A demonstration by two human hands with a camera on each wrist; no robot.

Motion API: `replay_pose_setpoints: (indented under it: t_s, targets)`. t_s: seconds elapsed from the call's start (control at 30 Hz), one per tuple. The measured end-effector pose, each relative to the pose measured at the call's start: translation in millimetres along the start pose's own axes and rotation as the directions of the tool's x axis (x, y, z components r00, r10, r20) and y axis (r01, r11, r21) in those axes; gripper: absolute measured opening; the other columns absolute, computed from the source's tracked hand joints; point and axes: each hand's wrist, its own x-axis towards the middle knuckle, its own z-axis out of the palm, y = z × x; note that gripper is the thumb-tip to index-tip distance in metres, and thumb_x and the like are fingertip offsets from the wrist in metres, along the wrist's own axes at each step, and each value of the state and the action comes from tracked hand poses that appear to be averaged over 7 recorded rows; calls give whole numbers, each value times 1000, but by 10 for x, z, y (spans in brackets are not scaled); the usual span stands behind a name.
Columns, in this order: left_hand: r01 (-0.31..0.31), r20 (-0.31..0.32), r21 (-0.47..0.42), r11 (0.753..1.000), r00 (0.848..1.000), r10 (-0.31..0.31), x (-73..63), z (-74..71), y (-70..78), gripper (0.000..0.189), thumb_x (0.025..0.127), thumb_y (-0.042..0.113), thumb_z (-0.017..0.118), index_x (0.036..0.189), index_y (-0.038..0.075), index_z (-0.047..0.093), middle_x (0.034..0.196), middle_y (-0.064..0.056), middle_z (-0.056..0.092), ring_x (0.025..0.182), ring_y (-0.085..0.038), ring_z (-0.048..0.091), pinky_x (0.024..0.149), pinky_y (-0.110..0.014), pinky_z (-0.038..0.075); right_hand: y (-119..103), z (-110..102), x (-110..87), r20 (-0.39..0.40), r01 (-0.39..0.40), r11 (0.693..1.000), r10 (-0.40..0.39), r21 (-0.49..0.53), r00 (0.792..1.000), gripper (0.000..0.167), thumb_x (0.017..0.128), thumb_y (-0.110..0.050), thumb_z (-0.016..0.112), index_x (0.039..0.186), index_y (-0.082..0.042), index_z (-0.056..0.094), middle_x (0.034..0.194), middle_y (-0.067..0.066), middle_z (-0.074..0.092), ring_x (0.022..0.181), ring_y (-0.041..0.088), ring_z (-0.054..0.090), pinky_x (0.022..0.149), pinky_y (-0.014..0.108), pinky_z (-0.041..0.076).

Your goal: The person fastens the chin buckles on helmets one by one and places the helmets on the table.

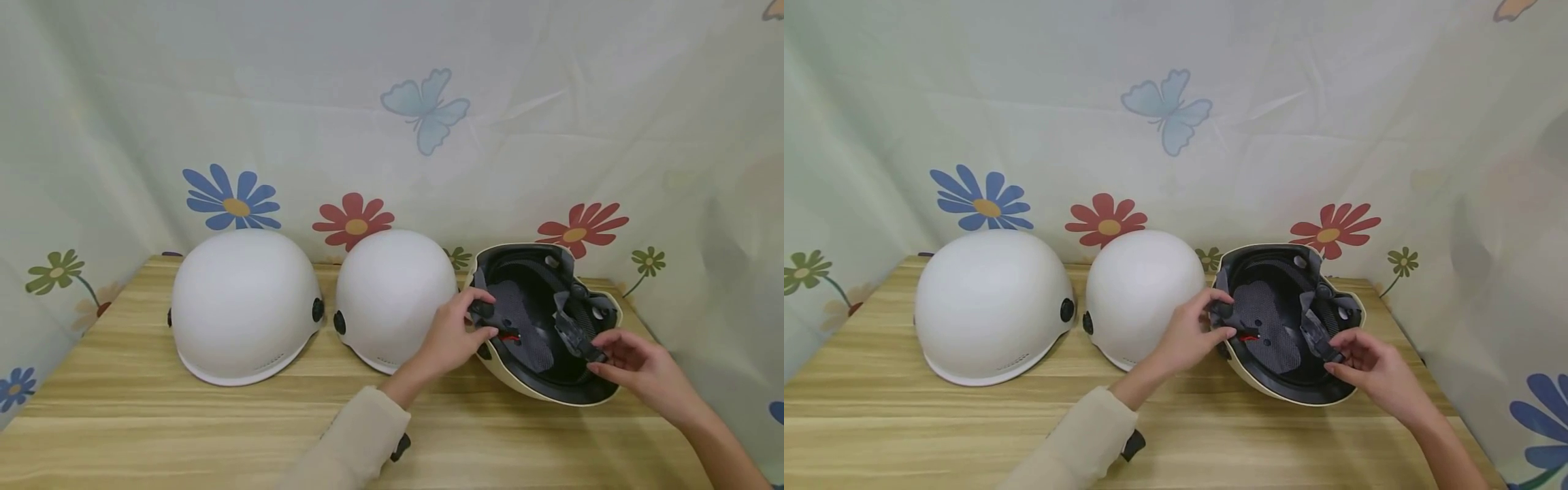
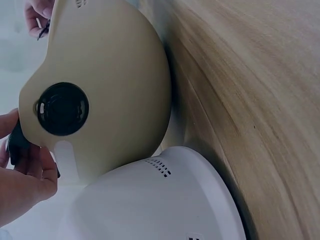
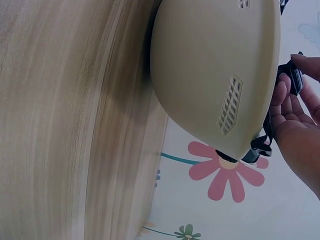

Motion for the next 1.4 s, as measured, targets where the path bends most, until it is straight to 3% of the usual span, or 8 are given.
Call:
replay_pose_setpoints:
  t_s: [0.23, 0.47, 0.8, 1.0, 1.23, 1.4]
  targets:
    - [17, 5, -29, 999, 1000, -17, 17, -10, -5, 29, 79, 5, 71, 103, 9, 56, 102, -7, 59, 63, -9, 48, 59, -17, 43, 1, -2, 11, 12, 14, 998, -14, 56, 1000, 33, 74, 19, 62, 101, -1, 57, 86, -3, 59, 72, 7, 60, 59, 18, 47]
    - [-5, 17, -34, 999, 1000, 5, 22, -8, -14, 27, 81, 4, 68, 103, 9, 54, 98, -9, 59, 58, -8, 44, 55, -18, 41, 0, 8, 19, 17, 17, 1000, -17, 20, 1000, 33, 74, 18, 63, 100, -1, 57, 87, -4, 58, 71, 6, 59, 59, 18, 47]
    - [-37, 33, -43, 998, 999, 38, 35, 3, -38, 22, 85, 6, 64, 106, 8, 60, 104, -8, 58, 77, -10, 50, 64, -17, 44, 0, 12, 23, 10, 15, 1000, -15, -5, 1000, 33, 74, 18, 63, 100, 0, 57, 87, -4, 58, 71, 6, 58, 59, 18, 46]
    - [-48, 23, -10, 999, 999, 48, 35, -10, -48, 17, 85, 8, 64, 101, 7, 61, 97, -5, 59, 69, -9, 46, 60, -17, 41, 9, 11, 18, 18, 12, 1000, -12, 10, 1000, 33, 75, 18, 62, 101, 0, 56, 88, -4, 58, 71, 7, 59, 59, 18, 47]
    - [12, 60, -22, 1000, 998, -11, 49, -18, -38, 27, 80, 3, 69, 103, 13, 58, 106, -6, 58, 78, -11, 49, 67, -18, 42, 18, 19, 17, 3, 11, 1000, -11, -10, 1000, 33, 74, 18, 63, 100, 0, 57, 87, -5, 58, 70, 6, 58, 58, 18, 46]
    - [16, 44, -28, 999, 999, -15, 57, -28, -28, 24, 80, 3, 68, 101, 12, 59, 105, -5, 60, 88, -11, 53, 75, -19, 43, 18, 20, 19, 0, 3, 1000, -3, -7, 1000, 33, 74, 18, 63, 101, -1, 57, 88, -5, 58, 69, 6, 57, 58, 18, 46]
